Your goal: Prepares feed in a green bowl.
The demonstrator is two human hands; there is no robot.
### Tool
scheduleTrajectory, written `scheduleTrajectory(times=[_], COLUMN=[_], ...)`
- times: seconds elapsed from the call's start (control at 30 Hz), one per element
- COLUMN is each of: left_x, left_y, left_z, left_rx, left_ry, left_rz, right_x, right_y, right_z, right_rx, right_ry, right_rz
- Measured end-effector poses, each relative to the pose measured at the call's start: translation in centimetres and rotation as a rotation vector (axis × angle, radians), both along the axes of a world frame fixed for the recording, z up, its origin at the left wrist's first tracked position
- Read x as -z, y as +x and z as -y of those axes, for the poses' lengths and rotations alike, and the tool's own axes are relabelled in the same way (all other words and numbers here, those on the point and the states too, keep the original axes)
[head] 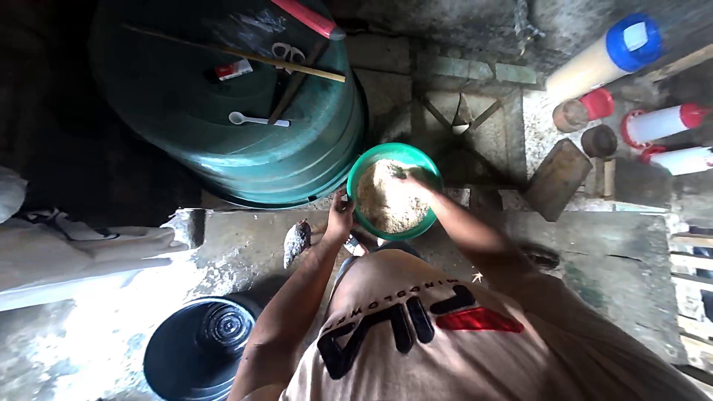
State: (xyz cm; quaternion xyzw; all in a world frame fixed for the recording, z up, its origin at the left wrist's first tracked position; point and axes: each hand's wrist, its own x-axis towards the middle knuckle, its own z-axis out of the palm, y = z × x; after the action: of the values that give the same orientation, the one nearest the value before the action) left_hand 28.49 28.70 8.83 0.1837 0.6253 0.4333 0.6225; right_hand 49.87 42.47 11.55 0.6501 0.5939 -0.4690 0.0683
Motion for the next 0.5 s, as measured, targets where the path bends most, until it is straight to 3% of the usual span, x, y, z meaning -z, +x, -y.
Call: scheduleTrajectory(times=[0.1,0.17,0.3,0.4,0.5], left_x=[-0.3,-1.0,-2.2,-2.4,-1.2], left_y=[-0.2,-0.3,-0.5,-0.3,0.0], left_z=[-0.4,-0.6,-0.9,-1.2,-1.6], left_rx=[0.027,0.046,0.109,0.107,0.041], left_ry=[0.016,0.031,0.029,0.026,0.022], left_rz=[-0.014,-0.013,-0.039,-0.037,0.017], right_x=[-0.5,-1.1,-2.2,-3.2,-2.6], right_y=[-0.3,-0.6,0.9,2.5,3.0], right_z=[1.8,1.6,-0.3,0.1,2.0], right_rx=[0.218,0.240,-0.069,-0.132,-0.051], right_ry=[-0.199,-0.216,0.139,0.008,-0.221], right_rz=[-0.328,-0.398,-0.036,0.196,0.194])
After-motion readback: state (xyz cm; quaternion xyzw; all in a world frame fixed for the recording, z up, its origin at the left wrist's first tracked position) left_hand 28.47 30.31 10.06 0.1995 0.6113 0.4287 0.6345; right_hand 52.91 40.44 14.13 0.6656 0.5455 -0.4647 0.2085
